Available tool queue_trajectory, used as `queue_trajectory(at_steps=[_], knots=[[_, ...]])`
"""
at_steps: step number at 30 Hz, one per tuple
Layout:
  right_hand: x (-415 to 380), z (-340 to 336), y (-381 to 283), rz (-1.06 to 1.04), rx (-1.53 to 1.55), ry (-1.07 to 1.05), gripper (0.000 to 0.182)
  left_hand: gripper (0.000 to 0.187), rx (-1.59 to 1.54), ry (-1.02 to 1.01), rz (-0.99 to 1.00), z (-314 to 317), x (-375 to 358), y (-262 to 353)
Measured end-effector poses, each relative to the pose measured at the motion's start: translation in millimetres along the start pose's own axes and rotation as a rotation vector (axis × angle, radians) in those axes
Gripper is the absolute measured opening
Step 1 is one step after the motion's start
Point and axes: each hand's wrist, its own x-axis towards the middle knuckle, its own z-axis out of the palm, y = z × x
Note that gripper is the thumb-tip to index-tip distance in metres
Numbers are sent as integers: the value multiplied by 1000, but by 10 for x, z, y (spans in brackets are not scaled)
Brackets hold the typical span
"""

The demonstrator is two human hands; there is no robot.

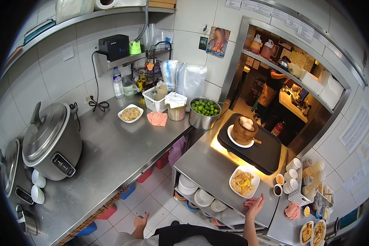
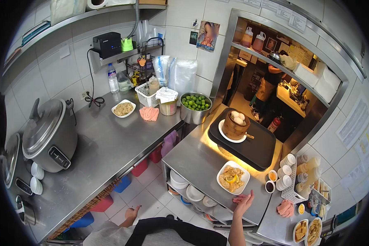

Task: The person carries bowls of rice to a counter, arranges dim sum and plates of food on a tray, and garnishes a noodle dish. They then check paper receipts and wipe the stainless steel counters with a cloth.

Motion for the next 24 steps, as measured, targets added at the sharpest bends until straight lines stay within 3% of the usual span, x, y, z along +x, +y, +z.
queue_trajectory(at_steps=[2, 5, 8, 10, 12, 13, 15, 17, 20, 24], knots=[[-9, 11, 11, -50, -51, 2, 49, 70, 37, -59, 121, 99, 57, 131], [18, -31, -86, 52, 100, 13, 45, 68, 71, -153, 263, 119, 13, 487], [188, -613, 46, 63, 167, 157, 40, 52, -176, -209, 444, 277, 108, 811], [164, -1084, -134, -1, 192, 347, 21, 36, -502, -367, 523, 323, -30, 1103], [113, -1659, -327, 26, 236, 608, 15, 25, -736, -522, 605, 163, -502, 1631], [92, -1971, -407, 44, 282, 784, 17, 22, -798, -583, 641, 138, -738, 1875], [-20, -2706, -530, 44, 429, 904, 27, 26, -899, -640, 797, 91, -1214, 2310], [-36, -3295, -684, -6, 484, 1039, 37, 28, -903, -676, 811, 88, -1546, 2698], [35, -4172, -720, 55, 295, 1015, 41, 33, -814, -711, 869, 205, -1682, 3153], [94, -4391, -977, 204, 195, 905, 37, 38, -677, -692, 831, 381, -1804, 3587]])
